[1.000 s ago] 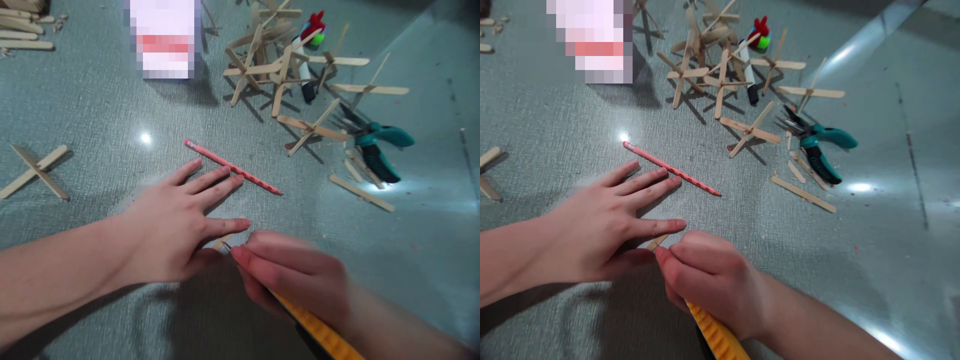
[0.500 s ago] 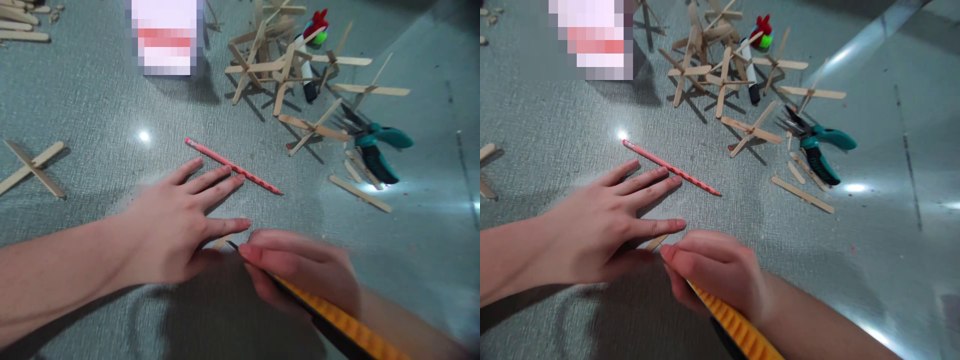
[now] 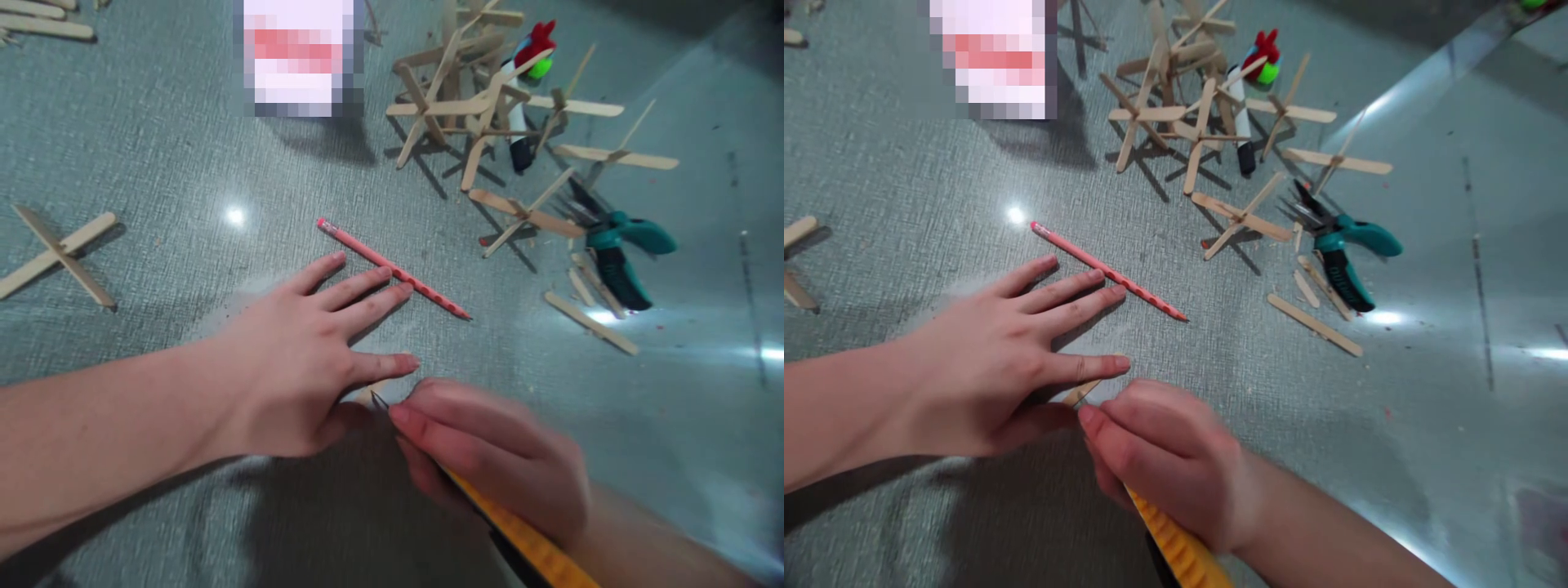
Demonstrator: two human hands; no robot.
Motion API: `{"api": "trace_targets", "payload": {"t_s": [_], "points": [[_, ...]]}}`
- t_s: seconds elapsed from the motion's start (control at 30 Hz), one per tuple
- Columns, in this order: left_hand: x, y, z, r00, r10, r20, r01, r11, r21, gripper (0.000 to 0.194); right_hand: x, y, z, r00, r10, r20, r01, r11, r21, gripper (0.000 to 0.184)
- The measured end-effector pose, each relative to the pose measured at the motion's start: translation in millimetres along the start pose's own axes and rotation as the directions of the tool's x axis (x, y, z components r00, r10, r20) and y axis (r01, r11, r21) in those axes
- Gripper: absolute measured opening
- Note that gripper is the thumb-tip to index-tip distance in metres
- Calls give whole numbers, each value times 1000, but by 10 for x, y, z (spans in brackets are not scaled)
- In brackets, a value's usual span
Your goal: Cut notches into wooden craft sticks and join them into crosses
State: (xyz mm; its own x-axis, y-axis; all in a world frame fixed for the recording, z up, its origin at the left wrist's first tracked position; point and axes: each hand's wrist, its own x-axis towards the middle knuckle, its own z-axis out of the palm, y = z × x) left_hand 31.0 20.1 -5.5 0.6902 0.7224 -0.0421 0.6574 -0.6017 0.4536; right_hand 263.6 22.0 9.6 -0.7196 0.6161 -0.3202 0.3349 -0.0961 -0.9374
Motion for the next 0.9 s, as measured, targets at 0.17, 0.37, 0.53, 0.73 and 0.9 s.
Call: {"api": "trace_targets", "payload": {"t_s": [0.17,0.37,0.53,0.73,0.9], "points": [[4,1,-13,999,-9,45,9,1000,-3,63,-12,-35,-22,993,107,42,-107,994,-6,49],[7,10,0,1000,1,14,-1,1000,7,64,-4,48,-43,996,-82,45,88,984,-155,38],[0,12,22,1000,-9,1,9,1000,4,60,-24,175,-55,938,-334,89,343,871,-352,17],[-9,17,8,1000,-17,3,17,1000,-6,60,-41,110,-62,959,-267,91,282,884,-374,21],[-4,21,-3,1000,-10,15,11,1000,-5,63,-33,210,-89,903,-404,146,428,828,-362,20]]}}
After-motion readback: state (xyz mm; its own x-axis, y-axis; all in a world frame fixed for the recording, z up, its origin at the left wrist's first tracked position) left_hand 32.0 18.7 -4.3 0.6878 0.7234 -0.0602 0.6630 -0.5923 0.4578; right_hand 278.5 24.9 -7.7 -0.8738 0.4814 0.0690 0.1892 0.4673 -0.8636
